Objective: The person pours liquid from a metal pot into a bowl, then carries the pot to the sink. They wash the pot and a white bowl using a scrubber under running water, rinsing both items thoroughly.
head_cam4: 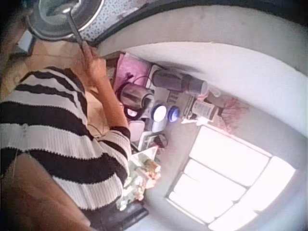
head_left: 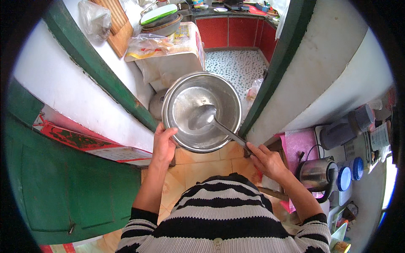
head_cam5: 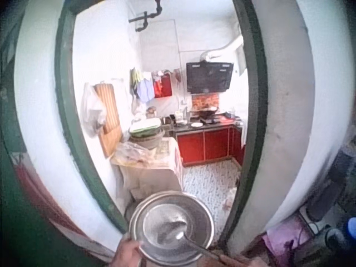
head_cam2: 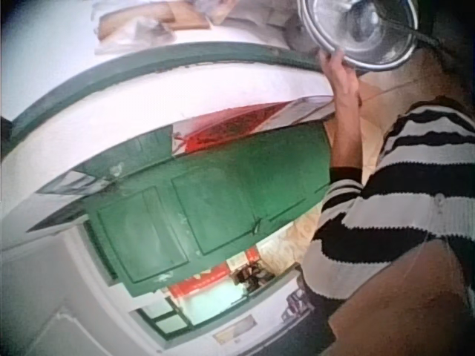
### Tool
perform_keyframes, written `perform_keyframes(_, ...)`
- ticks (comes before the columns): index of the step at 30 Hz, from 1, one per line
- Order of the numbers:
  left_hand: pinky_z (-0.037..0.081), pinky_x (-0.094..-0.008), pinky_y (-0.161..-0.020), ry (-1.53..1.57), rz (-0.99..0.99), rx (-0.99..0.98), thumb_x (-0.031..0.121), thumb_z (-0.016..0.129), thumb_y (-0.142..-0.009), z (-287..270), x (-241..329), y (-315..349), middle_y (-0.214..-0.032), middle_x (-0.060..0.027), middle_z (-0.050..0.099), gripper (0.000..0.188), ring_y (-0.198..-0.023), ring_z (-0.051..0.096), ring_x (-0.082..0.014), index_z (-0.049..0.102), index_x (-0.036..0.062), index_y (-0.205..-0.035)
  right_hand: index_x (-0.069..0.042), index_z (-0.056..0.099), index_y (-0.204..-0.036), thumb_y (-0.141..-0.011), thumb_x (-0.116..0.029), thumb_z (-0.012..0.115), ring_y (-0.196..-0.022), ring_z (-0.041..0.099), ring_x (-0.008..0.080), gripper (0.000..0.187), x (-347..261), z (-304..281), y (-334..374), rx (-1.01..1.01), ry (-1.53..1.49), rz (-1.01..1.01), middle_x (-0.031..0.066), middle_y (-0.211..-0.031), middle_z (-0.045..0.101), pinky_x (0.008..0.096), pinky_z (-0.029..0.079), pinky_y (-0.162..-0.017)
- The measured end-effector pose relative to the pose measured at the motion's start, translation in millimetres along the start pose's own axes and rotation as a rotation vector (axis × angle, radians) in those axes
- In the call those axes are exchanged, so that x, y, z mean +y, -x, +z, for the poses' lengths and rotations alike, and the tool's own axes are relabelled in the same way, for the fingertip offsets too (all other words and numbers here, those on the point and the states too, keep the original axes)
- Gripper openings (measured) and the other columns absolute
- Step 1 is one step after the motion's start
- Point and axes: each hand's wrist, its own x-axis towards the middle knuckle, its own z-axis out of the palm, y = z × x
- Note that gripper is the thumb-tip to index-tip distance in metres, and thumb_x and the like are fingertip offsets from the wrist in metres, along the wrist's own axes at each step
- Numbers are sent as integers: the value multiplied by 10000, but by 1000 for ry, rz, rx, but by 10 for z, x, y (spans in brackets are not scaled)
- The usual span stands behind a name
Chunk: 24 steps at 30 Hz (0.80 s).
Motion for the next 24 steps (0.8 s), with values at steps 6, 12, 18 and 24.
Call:
perform_keyframes(6, 458, -203, -517, -71, -5, -11, -12, 577, -735, 109, -86, -8, -777, -25, 599, 153, -627, 563, -91, 523, 74, -849, -133, 397, -1283, -815, -115, 554, -658, 567, 350, 494, -121, 63, -386, 118, -48, 31, 141, -856, 531, 422, 486, -559)
perform_keyframes(12, 443, -194, -509, -33, 46, -47, -12, 575, -734, 71, -29, 16, -757, -23, 587, 143, -616, 550, -85, 503, 78, -818, -128, 422, -1261, -816, -158, 550, -647, 574, 327, 463, 122, 134, -12, -35, 54, -26, 130, -851, 539, 403, 494, -549)
perform_keyframes(18, 413, -191, -518, -54, 49, -68, -11, 576, -737, 51, -20, -55, -739, -20, 568, 137, -601, 515, -76, 482, 78, -779, -124, 463, -1221, -814, -150, 558, -700, 588, 337, 419, 401, -139, 302, -40, 15, 57, 140, -913, 566, 411, 495, -577)
perform_keyframes(24, 377, -187, -501, -74, 55, -33, -14, 578, -733, 271, -6, 64, -707, -1, 538, 152, -591, 480, -61, 468, 90, -749, -107, 481, -1205, -810, -132, 572, -781, 572, 363, 406, 236, 63, 187, 77, -157, 157, 168, -917, 566, 408, 482, -640)
